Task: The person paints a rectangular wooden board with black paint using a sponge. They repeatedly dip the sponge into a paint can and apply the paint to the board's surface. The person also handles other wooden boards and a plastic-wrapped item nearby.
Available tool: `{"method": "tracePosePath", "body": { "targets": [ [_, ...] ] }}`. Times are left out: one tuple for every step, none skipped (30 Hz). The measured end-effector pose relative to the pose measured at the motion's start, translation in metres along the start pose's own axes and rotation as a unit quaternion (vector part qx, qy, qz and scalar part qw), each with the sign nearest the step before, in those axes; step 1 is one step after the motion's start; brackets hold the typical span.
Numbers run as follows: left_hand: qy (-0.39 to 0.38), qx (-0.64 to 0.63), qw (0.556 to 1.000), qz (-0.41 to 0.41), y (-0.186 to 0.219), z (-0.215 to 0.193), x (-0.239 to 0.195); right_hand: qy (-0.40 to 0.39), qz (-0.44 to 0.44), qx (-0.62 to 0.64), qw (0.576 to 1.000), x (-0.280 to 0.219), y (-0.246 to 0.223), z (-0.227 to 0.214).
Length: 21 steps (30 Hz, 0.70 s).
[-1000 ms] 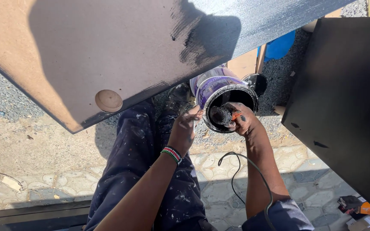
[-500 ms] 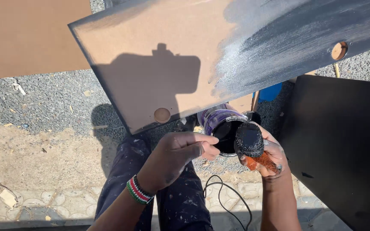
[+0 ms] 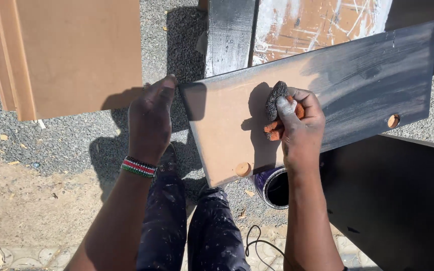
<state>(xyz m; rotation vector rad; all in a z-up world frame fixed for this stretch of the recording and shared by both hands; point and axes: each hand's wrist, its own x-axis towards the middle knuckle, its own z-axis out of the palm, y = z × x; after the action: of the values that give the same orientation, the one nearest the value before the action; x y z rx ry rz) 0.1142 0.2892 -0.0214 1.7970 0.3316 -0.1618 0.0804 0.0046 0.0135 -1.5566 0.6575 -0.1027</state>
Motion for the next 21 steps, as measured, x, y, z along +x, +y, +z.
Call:
{"method": "tracePosePath", "body": {
  "targets": [
    [0.001,-0.004,1.000,-0.001,-0.002,-0.005,0.010,-0.001,-0.002,-0.004,1.000,0.001,0.006,0.017],
    [-0.029,0.016,0.999,-0.021,-0.005,-0.009,0.019,-0.037,-0.113,-0.205,0.972,0.002,0.013,0.032],
    [-0.060,0.035,0.997,-0.040,-0.009,-0.010,0.028,-0.073,-0.217,-0.394,0.890,0.003,0.022,0.046],
    [-0.065,0.033,0.996,-0.042,-0.002,-0.013,0.036,-0.070,-0.213,-0.398,0.889,0.022,0.022,0.031],
    [-0.090,-0.004,0.990,-0.111,0.005,-0.015,0.044,-0.037,-0.231,-0.465,0.854,0.041,0.023,0.015],
    [-0.116,-0.040,0.976,-0.179,0.013,-0.018,0.053,-0.006,-0.245,-0.528,0.813,0.059,0.023,0.001],
    [-0.121,-0.040,0.975,-0.182,0.006,-0.021,0.062,-0.003,-0.241,-0.531,0.812,0.057,0.024,0.001],
    [-0.152,-0.093,0.961,-0.209,-0.001,-0.024,0.071,0.055,-0.185,-0.510,0.838,0.056,0.026,0.002],
    [-0.182,-0.146,0.943,-0.236,-0.007,-0.027,0.079,0.113,-0.129,-0.486,0.857,0.055,0.028,0.002],
    [-0.185,-0.148,0.942,-0.237,-0.023,-0.031,0.084,0.116,-0.128,-0.488,0.855,0.028,0.028,0.054],
    [-0.194,-0.139,0.933,-0.268,-0.038,-0.034,0.089,0.015,-0.151,-0.452,0.879,-0.010,0.027,0.098],
    [-0.200,-0.130,0.924,-0.300,-0.054,-0.038,0.095,-0.089,-0.173,-0.410,0.891,-0.054,0.025,0.133],
    [-0.201,-0.133,0.923,-0.301,-0.049,-0.043,0.096,-0.089,-0.173,-0.412,0.890,-0.052,0.019,0.139],
    [-0.208,-0.127,0.919,-0.310,-0.044,-0.045,0.098,-0.105,-0.216,-0.437,0.867,-0.052,0.013,0.142],
    [-0.215,-0.121,0.915,-0.319,-0.040,-0.047,0.099,-0.121,-0.258,-0.461,0.840,-0.051,0.008,0.146],
    [-0.217,-0.123,0.915,-0.318,-0.040,-0.044,0.103,-0.120,-0.258,-0.463,0.839,-0.020,0.006,0.114],
    [-0.204,-0.095,0.925,-0.305,-0.041,-0.041,0.106,-0.070,-0.257,-0.485,0.833,0.011,0.004,0.084],
    [-0.191,-0.066,0.933,-0.296,-0.042,-0.041,0.103,-0.023,-0.250,-0.506,0.825,0.035,0.001,0.052],
    [-0.193,-0.067,0.931,-0.302,-0.027,-0.044,0.105,-0.026,-0.246,-0.509,0.825,0.084,0.010,0.006],
    [-0.201,-0.066,0.920,-0.331,-0.013,-0.046,0.109,0.015,-0.226,-0.522,0.822,0.131,0.004,-0.047],
    [-0.209,-0.064,0.907,-0.360,0.002,-0.048,0.112,0.055,-0.206,-0.534,0.818,0.176,-0.018,-0.100]
  ]
}}
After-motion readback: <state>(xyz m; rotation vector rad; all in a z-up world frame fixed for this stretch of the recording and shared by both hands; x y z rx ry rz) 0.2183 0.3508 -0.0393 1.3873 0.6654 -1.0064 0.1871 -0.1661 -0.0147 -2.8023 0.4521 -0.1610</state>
